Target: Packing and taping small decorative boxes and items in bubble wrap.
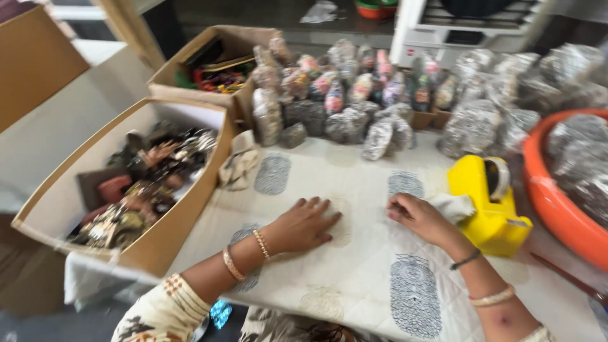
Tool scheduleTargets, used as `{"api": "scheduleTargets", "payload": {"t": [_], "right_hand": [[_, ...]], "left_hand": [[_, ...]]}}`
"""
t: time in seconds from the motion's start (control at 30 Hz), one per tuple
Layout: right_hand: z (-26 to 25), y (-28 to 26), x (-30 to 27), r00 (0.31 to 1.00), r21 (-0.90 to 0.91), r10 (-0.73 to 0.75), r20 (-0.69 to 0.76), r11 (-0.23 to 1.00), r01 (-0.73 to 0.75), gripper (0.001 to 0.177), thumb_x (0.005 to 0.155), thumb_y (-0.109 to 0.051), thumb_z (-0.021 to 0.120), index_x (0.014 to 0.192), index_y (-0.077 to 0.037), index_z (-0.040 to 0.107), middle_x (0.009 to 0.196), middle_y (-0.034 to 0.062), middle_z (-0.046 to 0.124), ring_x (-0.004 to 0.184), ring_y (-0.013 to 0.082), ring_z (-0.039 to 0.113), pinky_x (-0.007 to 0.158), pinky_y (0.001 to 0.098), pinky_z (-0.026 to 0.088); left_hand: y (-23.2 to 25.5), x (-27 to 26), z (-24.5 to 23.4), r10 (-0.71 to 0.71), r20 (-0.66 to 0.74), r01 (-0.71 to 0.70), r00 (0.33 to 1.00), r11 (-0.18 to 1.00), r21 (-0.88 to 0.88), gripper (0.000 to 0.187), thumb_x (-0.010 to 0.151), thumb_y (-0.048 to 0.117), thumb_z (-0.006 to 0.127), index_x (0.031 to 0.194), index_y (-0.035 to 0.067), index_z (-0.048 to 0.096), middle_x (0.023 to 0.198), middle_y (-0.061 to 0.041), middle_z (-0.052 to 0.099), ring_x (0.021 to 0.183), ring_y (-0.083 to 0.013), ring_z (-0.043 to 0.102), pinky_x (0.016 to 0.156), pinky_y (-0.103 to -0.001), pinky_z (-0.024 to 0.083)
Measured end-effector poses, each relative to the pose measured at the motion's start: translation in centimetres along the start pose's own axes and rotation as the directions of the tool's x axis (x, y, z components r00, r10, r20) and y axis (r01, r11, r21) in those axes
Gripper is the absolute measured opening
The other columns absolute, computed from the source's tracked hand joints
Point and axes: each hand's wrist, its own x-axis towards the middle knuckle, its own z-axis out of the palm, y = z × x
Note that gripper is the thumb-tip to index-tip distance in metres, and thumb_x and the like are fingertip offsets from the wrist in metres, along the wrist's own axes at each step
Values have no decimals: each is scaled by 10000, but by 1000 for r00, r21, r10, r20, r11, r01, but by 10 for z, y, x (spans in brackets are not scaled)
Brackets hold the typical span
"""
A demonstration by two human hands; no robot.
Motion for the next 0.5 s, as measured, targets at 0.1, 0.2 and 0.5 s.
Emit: {"api": "scheduleTargets", "payload": {"t": [0.1, 0.2, 0.5], "right_hand": [[-4, -11, 0, 997, -97, 4, 73, 995, 3, 321, 901, -311, 691, 1102, -74, 611, 1034, 66, 671, 910, 190, 695, 846, 319, 567], [-11, -40, -10, 988, -250, 31, 152, 968, 8, 365, 912, -377, 655, 1149, -102, 612, 1100, 67, 635, 1040, 223, 640, 946, 350, 523], [8, -61, -75, 992, -441, -48, 120, 892, 97, 531, 850, -347, 677, 1295, -75, 573, 1320, 153, 564, 1231, 366, 502, 1065, 460, 413]], "left_hand": [[6, -5, -53, -6, 367, 76, 930, 981, -177, 585, 939, 429, 601, 1442, 149, 499, 1405, -205, 521, 1247, -378, 518, 997, -508, 468], [-16, -13, -79, 93, 524, 28, 846, 975, -219, 506, 937, 456, 621, 1384, 221, 596, 1284, -82, 660, 1201, -289, 626, 980, -457, 523], [-220, -92, -148, -75, 389, -155, 918, 835, 528, 563, 726, 275, 712, 1281, 354, 669, 1377, -32, 648, 1194, -245, 658, 1006, -373, 542]]}}
